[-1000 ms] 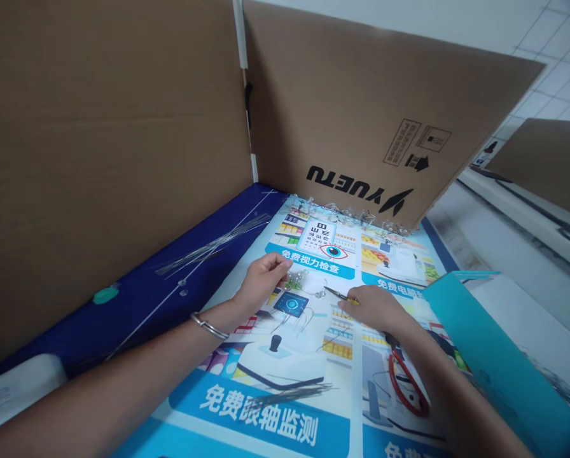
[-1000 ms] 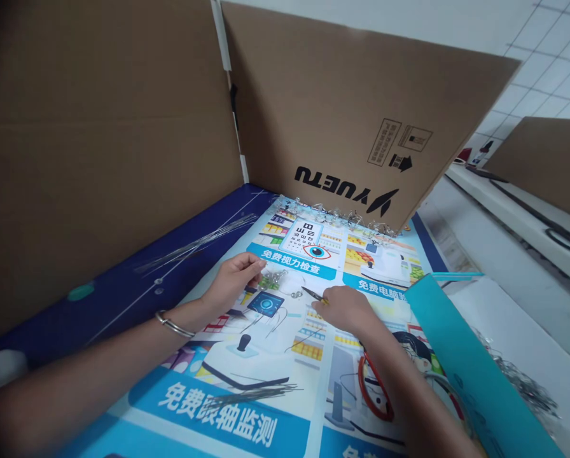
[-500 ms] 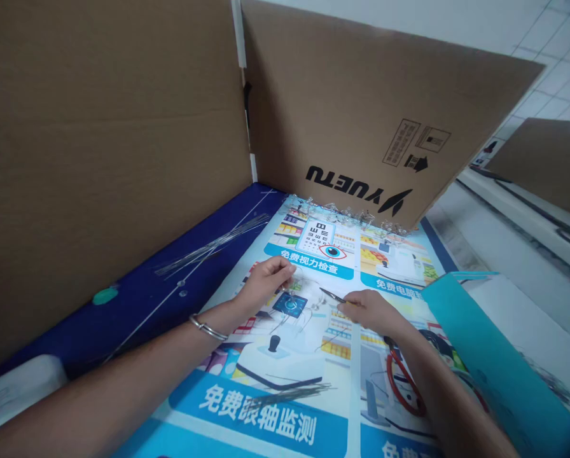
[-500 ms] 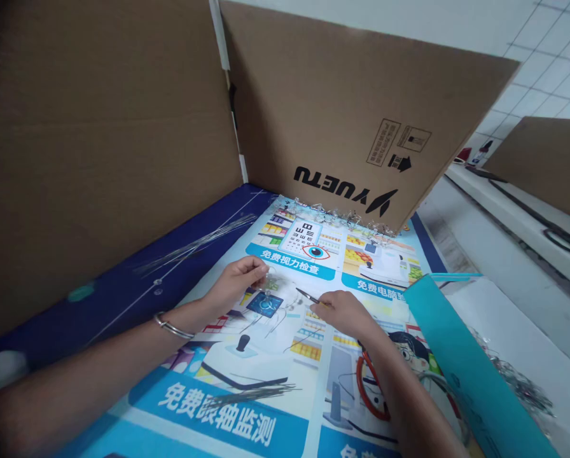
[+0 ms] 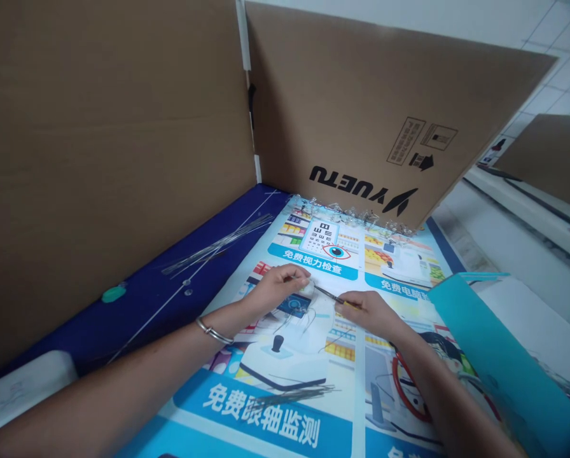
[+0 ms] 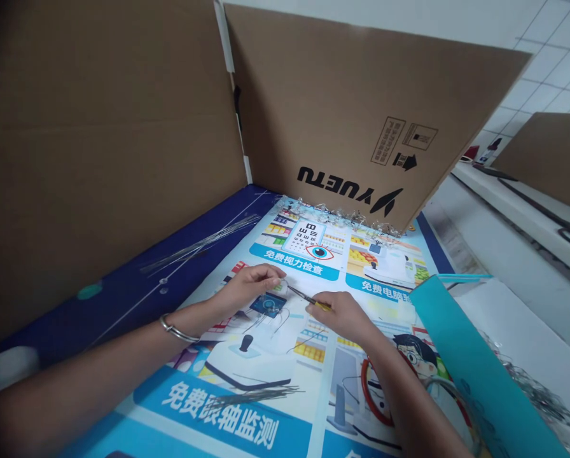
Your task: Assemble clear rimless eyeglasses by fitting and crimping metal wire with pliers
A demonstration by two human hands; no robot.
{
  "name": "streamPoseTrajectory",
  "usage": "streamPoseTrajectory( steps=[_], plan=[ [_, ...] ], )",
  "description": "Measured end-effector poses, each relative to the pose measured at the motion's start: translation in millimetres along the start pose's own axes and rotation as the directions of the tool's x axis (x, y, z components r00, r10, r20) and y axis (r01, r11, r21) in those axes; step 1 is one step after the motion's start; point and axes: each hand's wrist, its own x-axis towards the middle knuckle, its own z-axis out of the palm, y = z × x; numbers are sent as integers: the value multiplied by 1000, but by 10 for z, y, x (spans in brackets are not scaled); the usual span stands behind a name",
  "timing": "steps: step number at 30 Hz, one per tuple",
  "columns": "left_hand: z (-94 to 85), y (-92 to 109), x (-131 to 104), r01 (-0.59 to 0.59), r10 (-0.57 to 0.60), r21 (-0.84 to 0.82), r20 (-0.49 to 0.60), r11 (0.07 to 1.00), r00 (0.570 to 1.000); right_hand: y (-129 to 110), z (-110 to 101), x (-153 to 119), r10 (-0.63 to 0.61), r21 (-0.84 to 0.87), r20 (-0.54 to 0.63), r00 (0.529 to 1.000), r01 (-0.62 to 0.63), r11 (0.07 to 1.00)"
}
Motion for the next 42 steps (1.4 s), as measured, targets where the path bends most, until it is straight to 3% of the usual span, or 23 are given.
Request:
streamPoseTrajectory(
  steps=[7,14,22,36,42],
  plan=[
    [1,-105,21,53,-53,19,6,998,999,3,19,17,-21,25,-6,1000,22,999],
    [-1,-59,17,79,-79,4,12,997,997,32,42,40,-44,-88,-203,978,26,996],
    [36,-10,-11,102,-102,-37,18,994,995,-30,132,53,-89,-199,-229,969,43,979],
    [5,-1,8,134,-133,-126,16,983,991,68,241,71,-4,95,-320,947,36,995],
    [8,-42,32,89,-88,-121,21,989,996,87,214,72,28,48,-392,920,-10,999]
  ],
)
